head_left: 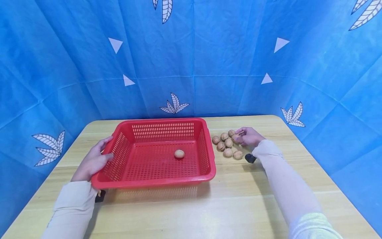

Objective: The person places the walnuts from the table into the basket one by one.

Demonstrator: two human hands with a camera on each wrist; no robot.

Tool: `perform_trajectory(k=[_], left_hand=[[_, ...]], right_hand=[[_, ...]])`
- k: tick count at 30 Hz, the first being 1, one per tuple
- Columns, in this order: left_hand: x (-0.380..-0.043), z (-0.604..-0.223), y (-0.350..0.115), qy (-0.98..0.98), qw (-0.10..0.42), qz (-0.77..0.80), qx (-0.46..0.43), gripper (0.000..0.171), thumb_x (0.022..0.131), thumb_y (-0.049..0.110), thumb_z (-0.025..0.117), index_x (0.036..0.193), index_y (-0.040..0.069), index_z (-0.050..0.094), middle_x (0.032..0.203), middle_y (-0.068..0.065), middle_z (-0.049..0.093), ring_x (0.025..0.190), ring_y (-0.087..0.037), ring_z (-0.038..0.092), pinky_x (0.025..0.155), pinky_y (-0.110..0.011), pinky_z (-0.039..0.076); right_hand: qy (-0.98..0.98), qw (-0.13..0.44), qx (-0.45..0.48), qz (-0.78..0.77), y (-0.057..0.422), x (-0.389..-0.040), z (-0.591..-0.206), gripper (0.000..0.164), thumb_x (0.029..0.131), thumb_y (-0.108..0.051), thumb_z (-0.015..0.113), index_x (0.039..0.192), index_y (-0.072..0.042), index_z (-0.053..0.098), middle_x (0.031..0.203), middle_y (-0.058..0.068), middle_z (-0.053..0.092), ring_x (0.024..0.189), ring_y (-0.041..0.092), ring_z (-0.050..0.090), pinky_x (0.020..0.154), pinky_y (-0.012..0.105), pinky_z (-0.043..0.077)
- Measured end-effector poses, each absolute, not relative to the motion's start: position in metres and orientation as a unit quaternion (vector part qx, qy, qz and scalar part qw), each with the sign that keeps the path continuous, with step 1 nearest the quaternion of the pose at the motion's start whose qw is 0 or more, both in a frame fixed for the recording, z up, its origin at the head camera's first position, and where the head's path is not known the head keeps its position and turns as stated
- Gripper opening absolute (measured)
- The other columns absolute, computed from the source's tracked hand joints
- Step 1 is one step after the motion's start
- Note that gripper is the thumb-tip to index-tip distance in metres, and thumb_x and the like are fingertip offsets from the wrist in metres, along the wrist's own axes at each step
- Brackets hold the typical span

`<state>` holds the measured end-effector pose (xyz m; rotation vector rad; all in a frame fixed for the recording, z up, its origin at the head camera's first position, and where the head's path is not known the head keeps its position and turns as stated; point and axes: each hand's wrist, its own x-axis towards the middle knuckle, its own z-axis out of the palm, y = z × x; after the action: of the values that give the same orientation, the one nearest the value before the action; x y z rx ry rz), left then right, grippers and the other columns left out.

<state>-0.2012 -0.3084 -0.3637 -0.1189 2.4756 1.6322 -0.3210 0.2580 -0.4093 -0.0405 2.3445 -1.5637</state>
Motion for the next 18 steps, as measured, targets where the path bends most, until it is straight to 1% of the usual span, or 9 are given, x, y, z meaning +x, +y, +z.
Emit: perform_trajectory(k=[2,5,8,12,16,18], left_hand=[[-0.201,-0.363,-0.308,0.832,0.086,0.547,-0.040,0.088,0.091,0.006,0.060,0.158,0.021,0.003,0.146,-0.028,0.025,0.111,-0.042,0.051,0.074,-0.048,0.057],[-0.200,-0.363,-0.307,0.830,0.087,0.549,-0.043,0.089,0.091,0.006,0.060,0.158,0.021,0.002,0.146,-0.028,0.025,0.111,-0.042,0.051,0.075,-0.048,0.057],[-0.199,-0.362,-0.307,0.828,0.090,0.552,-0.049,0.090,0.091,0.007,0.061,0.158,0.021,0.002,0.145,-0.027,0.027,0.110,-0.041,0.052,0.075,-0.048,0.057],[-0.198,-0.361,-0.307,0.826,0.091,0.554,-0.055,0.090,0.090,0.008,0.061,0.158,0.022,0.003,0.144,-0.026,0.028,0.110,-0.041,0.052,0.076,-0.048,0.057],[-0.199,-0.360,-0.306,0.827,0.091,0.551,-0.060,0.092,0.090,0.010,0.063,0.158,0.023,0.003,0.145,-0.026,0.028,0.112,-0.041,0.051,0.076,-0.048,0.057],[-0.199,-0.360,-0.306,0.828,0.091,0.550,-0.060,0.092,0.089,0.010,0.064,0.158,0.023,0.004,0.145,-0.026,0.028,0.112,-0.042,0.051,0.076,-0.047,0.057]], right_hand=[[0.829,0.157,-0.021,-0.536,0.259,-0.323,-0.407,0.044,0.088,-0.002,0.066,0.125,0.008,0.045,0.099,0.011,0.053,0.078,0.018,0.056,0.073,0.028,0.052],[0.838,0.151,-0.031,-0.523,0.259,-0.325,-0.403,0.047,0.087,-0.001,0.066,0.127,0.010,0.044,0.100,0.012,0.052,0.081,0.019,0.060,0.076,0.029,0.055],[0.832,0.157,-0.036,-0.531,0.257,-0.327,-0.399,0.048,0.086,0.000,0.065,0.128,0.010,0.044,0.103,0.015,0.051,0.085,0.021,0.059,0.081,0.033,0.055],[0.837,0.150,-0.048,-0.524,0.253,-0.329,-0.392,0.049,0.086,0.000,0.067,0.128,0.010,0.044,0.110,0.019,0.049,0.090,0.024,0.059,0.089,0.041,0.053],[0.839,0.134,-0.060,-0.524,0.250,-0.330,-0.385,0.047,0.086,-0.001,0.067,0.126,0.010,0.046,0.112,0.020,0.048,0.092,0.024,0.057,0.092,0.045,0.051],[0.834,0.133,-0.072,-0.530,0.248,-0.328,-0.380,0.045,0.087,-0.003,0.067,0.125,0.010,0.047,0.112,0.023,0.051,0.096,0.027,0.057,0.094,0.047,0.049]])
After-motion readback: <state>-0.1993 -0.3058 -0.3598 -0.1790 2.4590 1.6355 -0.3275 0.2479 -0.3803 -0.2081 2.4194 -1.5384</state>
